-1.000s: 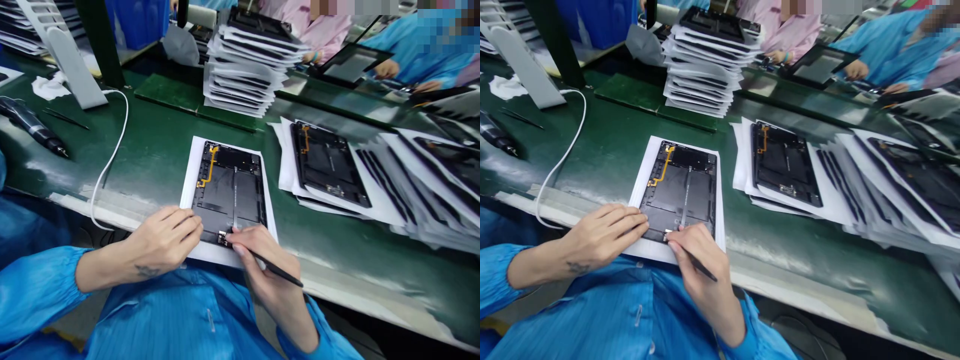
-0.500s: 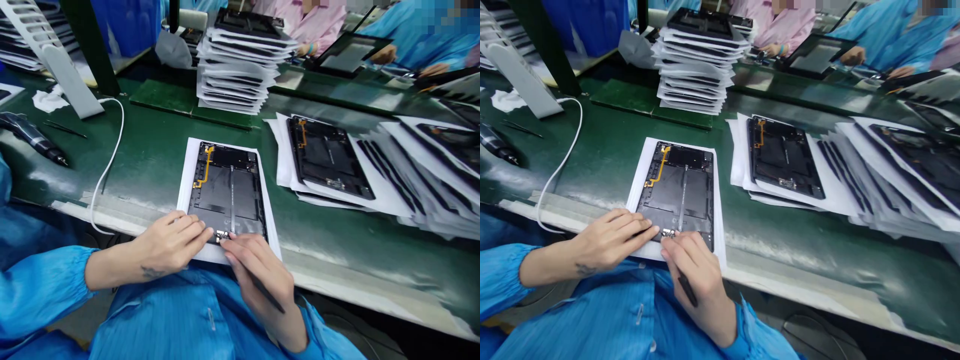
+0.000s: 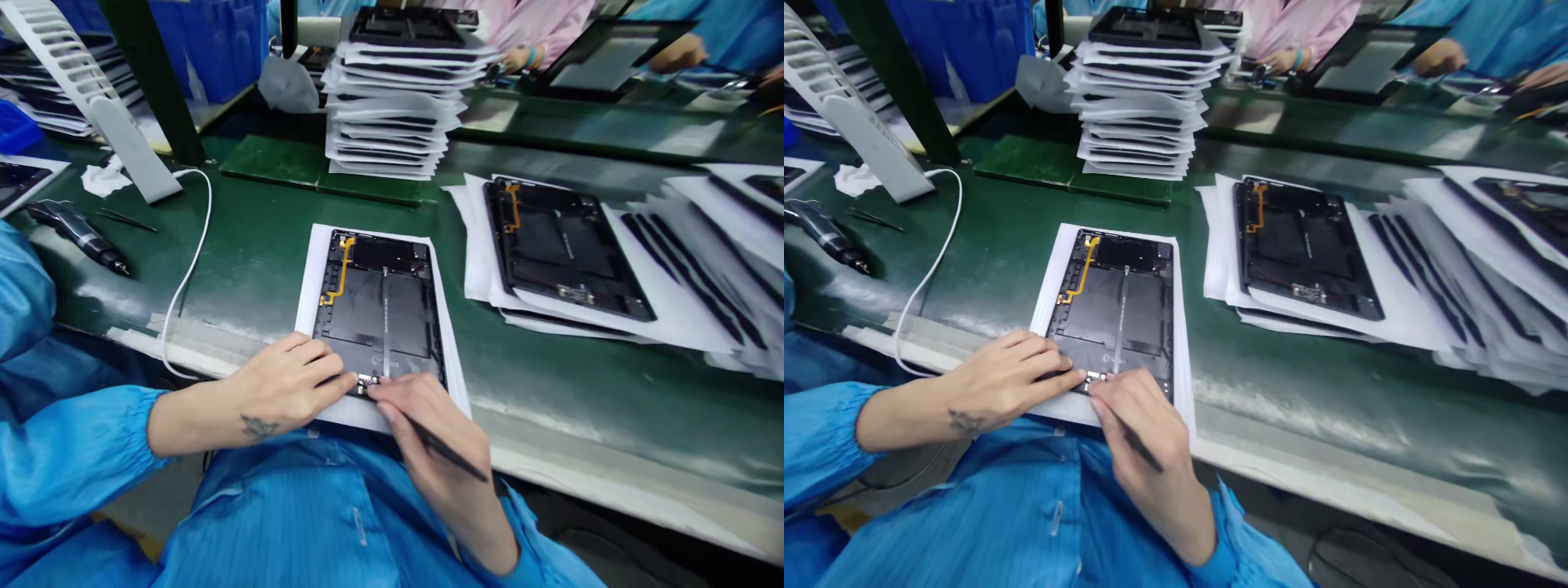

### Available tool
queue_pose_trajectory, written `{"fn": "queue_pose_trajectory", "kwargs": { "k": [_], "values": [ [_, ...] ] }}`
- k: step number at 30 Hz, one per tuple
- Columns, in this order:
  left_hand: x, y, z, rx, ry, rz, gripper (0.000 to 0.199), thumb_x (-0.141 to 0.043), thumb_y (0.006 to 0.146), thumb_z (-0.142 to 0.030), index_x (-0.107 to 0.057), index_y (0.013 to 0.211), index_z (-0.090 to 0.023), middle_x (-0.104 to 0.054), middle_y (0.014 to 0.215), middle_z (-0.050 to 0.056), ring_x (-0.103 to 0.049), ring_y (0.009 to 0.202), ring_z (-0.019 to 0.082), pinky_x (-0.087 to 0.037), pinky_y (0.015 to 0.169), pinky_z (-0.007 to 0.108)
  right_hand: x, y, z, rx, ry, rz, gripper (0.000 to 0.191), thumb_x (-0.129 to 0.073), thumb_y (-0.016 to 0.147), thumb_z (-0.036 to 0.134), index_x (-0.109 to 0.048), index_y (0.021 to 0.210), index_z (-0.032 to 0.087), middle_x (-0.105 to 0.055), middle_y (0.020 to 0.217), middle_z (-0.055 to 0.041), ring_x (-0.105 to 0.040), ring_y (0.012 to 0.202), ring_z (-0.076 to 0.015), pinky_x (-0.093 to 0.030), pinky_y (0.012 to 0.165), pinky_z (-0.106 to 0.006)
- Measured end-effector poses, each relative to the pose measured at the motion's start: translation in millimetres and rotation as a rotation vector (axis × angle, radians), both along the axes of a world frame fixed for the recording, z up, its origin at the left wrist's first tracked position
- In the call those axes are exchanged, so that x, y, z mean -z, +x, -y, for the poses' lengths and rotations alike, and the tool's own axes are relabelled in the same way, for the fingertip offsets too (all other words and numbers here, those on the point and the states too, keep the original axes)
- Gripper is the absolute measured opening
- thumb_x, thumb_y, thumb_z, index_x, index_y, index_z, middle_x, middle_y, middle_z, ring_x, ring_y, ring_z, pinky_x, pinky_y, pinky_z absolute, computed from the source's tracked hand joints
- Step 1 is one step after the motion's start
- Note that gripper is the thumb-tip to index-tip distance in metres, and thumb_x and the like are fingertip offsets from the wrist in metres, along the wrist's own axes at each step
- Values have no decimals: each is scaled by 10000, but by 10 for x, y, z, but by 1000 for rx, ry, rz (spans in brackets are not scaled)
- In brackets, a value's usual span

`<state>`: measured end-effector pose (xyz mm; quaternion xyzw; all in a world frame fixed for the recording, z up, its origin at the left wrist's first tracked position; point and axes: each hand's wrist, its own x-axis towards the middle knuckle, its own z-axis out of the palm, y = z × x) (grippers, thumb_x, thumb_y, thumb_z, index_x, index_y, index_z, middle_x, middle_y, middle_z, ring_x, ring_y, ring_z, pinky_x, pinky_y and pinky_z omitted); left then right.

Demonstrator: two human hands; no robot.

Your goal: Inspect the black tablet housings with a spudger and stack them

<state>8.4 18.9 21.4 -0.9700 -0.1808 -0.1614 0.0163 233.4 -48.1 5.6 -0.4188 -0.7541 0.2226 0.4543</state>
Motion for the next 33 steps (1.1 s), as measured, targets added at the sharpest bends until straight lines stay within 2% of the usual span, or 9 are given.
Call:
{"fn": "queue_pose_trajectory", "kwargs": {
  "k": [3,5,10,16,21,26,29,31,33],
  "values": [
    [40,-70,-47,-2,-236,154,385,-380,950,-20,-615,1233,-135,-695,1089,92,-633,960,206,-523,804,335,-49,4,-40,73,-46,-68,208,-565,949,60,-686,1003,221,-707,885,-22,-641,848,-170,-522,745,-312],
    [88,-124,-60,-23,-332,257,404,-379,942,0,-622,1229,-148,-698,1139,86,-636,1012,184,-524,867,324,-85,-8,-80,65,-58,-62,187,-574,952,86,-702,978,220,-715,857,-20,-642,817,-175,-523,719,-315],
    [161,-193,-17,-66,-233,203,407,-403,930,-2,-640,1228,-146,-673,1223,113,-609,1114,228,-510,902,366,-107,-62,-179,-17,-28,-24,171,-579,957,107,-707,977,218,-732,844,-16,-639,786,-172,-522,715,-327],
    [176,-188,9,-49,-136,162,426,-410,922,-11,-631,1255,-155,-673,1199,124,-603,1132,249,-504,895,383,-93,-35,-175,-96,-38,39,210,-581,952,103,-704,1062,232,-744,898,-31,-653,814,-192,-531,756,-365],
    [200,-180,32,-46,-67,176,408,-351,969,-30,-623,1254,-137,-686,1206,124,-606,1132,244,-483,923,387,-103,55,-106,-63,-66,82,217,-564,943,58,-683,1045,208,-717,903,-45,-648,843,-190,-528,770,-358],
    [206,-184,44,-54,-93,175,458,-380,910,7,-618,1271,-145,-681,1229,121,-601,1162,239,-487,940,380,-69,23,-56,1,-4,61,240,-550,937,41,-681,1033,217,-715,871,-36,-659,832,-193,-552,785,-374],
    [215,-199,71,-48,-128,149,497,-422,868,23,-607,1299,-140,-671,1251,131,-602,1187,254,-505,959,414,-55,-4,-32,-31,34,104,254,-551,930,44,-677,1064,219,-716,881,-46,-649,850,-207,-560,820,-404],
    [232,-221,82,-59,-193,159,518,-437,869,12,-601,1327,-167,-648,1303,128,-577,1253,265,-505,1011,463,-61,-10,-27,-43,54,118,243,-559,928,54,-683,1063,214,-715,879,-55,-643,856,-213,-560,798,-392],
    [249,-253,40,-135,-293,235,544,-433,897,-14,-580,1379,-220,-574,1426,124,-491,1382,278,-483,1079,514,-71,-10,-38,-4,56,49,212,-554,941,73,-694,1020,211,-714,856,-52,-651,832,-204,-561,754,-353]
  ]
}}
